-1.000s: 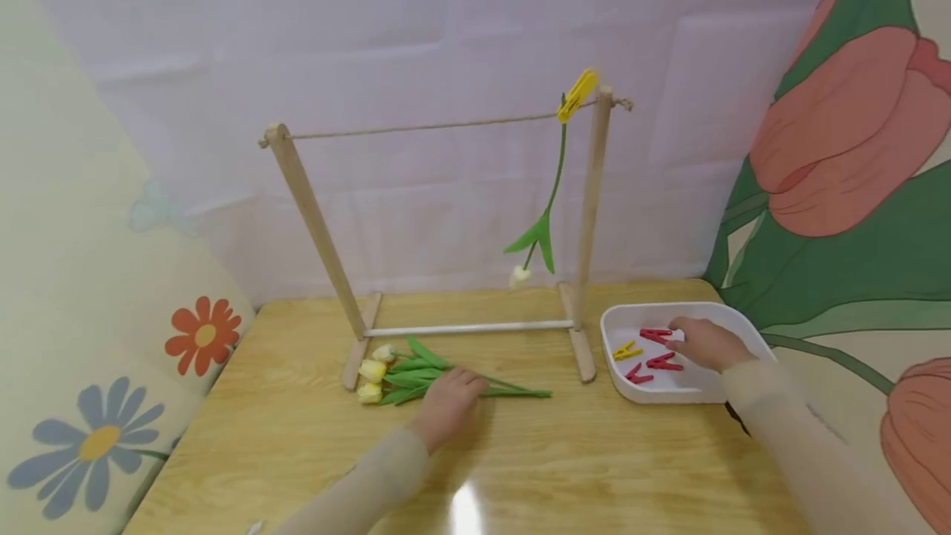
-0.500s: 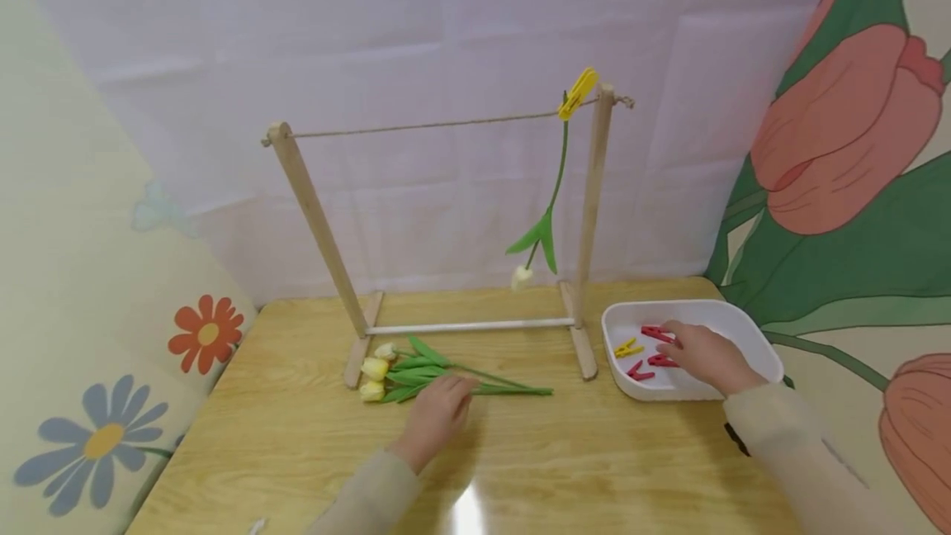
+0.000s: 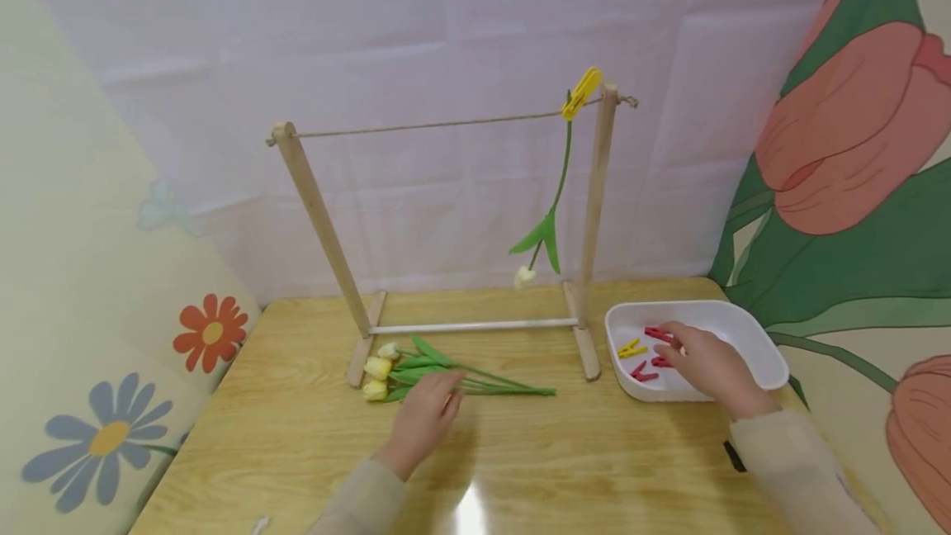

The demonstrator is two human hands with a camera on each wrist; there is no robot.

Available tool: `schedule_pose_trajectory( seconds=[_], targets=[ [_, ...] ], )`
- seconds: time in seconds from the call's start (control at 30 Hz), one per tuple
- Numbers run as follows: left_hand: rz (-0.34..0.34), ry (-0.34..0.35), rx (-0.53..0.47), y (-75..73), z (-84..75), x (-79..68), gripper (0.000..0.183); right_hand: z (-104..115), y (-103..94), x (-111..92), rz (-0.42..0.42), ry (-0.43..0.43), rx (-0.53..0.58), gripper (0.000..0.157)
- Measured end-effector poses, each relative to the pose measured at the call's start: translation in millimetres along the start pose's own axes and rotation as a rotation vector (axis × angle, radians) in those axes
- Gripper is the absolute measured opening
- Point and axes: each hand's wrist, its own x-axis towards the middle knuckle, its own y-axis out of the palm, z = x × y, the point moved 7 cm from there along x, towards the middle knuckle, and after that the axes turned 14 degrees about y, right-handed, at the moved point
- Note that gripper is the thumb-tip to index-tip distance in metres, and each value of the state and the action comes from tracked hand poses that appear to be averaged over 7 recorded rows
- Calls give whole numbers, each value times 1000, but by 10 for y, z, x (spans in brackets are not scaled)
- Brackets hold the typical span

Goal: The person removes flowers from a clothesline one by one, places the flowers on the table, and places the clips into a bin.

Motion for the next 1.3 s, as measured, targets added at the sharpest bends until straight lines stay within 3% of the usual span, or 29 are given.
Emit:
schedule_pose_trajectory(
  seconds=[0.13, 0.53, 0.83, 1.3],
  targets=[
    [31, -39, -32, -52, 4, 14, 25, 55, -46, -44, -17, 20, 20, 31],
    [61, -49, -84, -180, -70, 16, 26, 182, -37, -145, -66, 54, 102, 34],
    [4, -55, -80, -279, -104, 14, 26, 292, 36, -196, -76, 30, 147, 34],
    [39, -71, -82, -281, -94, 10, 28, 394, -10, -226, -103, 20, 149, 34]
  ],
)
